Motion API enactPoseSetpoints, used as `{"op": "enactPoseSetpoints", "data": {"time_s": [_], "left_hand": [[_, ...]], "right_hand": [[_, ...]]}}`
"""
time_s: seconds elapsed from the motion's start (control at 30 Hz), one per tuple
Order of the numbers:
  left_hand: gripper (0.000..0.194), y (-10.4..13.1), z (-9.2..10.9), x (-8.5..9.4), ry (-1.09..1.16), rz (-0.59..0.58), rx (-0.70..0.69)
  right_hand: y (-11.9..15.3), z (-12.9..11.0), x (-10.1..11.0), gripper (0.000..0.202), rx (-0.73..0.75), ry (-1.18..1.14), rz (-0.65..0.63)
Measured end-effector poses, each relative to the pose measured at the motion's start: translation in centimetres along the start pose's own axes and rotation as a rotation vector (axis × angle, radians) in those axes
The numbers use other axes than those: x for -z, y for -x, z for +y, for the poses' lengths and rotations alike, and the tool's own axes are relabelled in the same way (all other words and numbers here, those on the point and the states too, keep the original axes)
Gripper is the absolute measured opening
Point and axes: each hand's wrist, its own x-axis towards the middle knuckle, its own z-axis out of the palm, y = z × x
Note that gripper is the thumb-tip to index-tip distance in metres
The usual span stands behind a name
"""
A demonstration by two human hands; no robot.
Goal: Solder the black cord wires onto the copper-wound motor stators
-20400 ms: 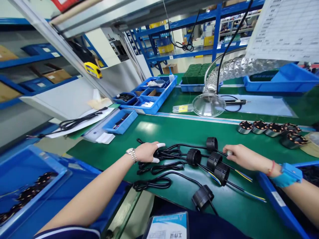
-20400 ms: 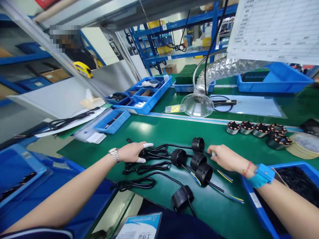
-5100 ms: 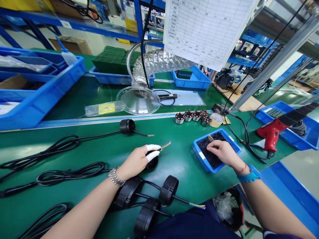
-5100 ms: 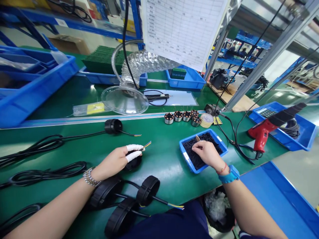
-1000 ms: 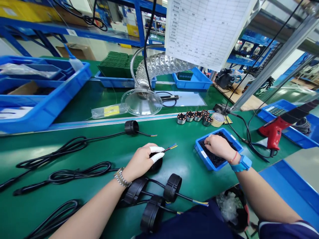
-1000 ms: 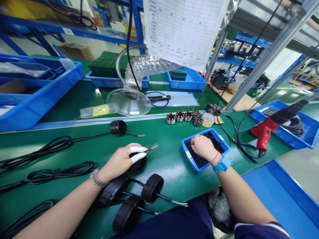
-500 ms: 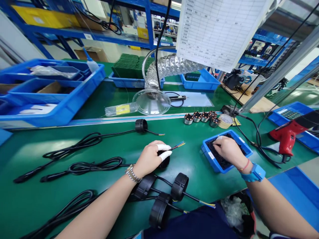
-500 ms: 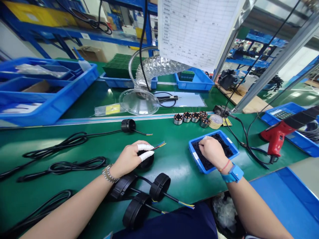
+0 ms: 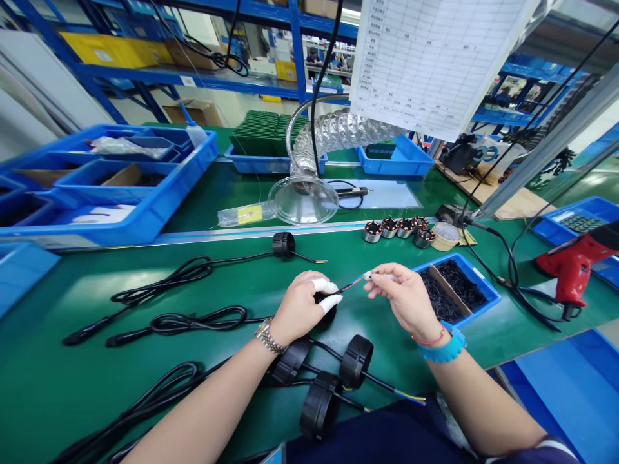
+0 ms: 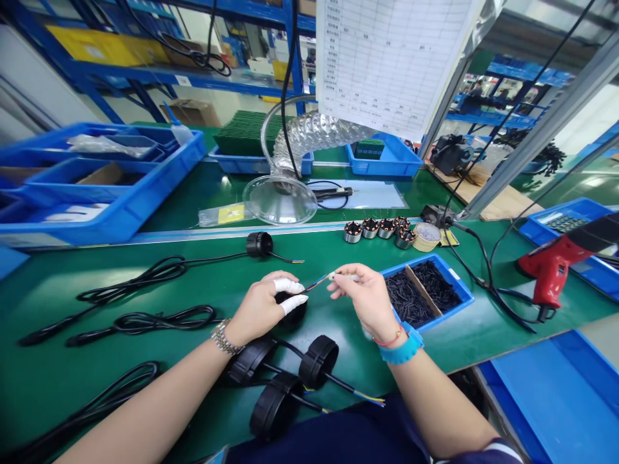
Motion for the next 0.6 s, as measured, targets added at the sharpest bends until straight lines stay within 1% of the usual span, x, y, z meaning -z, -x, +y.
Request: {"op": "enactPoseSetpoints", "data": {"time_s": [0.17, 0.4, 0.5, 0.6], "left_hand": [[0.01, 0.02, 0.12, 0.0, 0.005, -0.001, -0.03], [0.008, -0.07, 0.18, -0.04, 0.019, -0.003, -0.032], [0.009, -0.05, 0.23, -0.01, 0.013, 0.013, -0.014], [0.01, -0.03, 0.31, 0.02, -0.01, 0.052, 0.006]], "right_hand": [[-0.17, 0.29, -0.12, 0.017, 0.037, 0.005, 0.089], [-0.24, 0.63, -0.27, 0.019, 0.029, 0.027, 0.071], [-0.02, 0.78, -0.52, 0.017, 0.041, 0.044, 0.096], [0.14, 1.03, -0.96, 0.016, 0.054, 0.007, 0.135]]}}
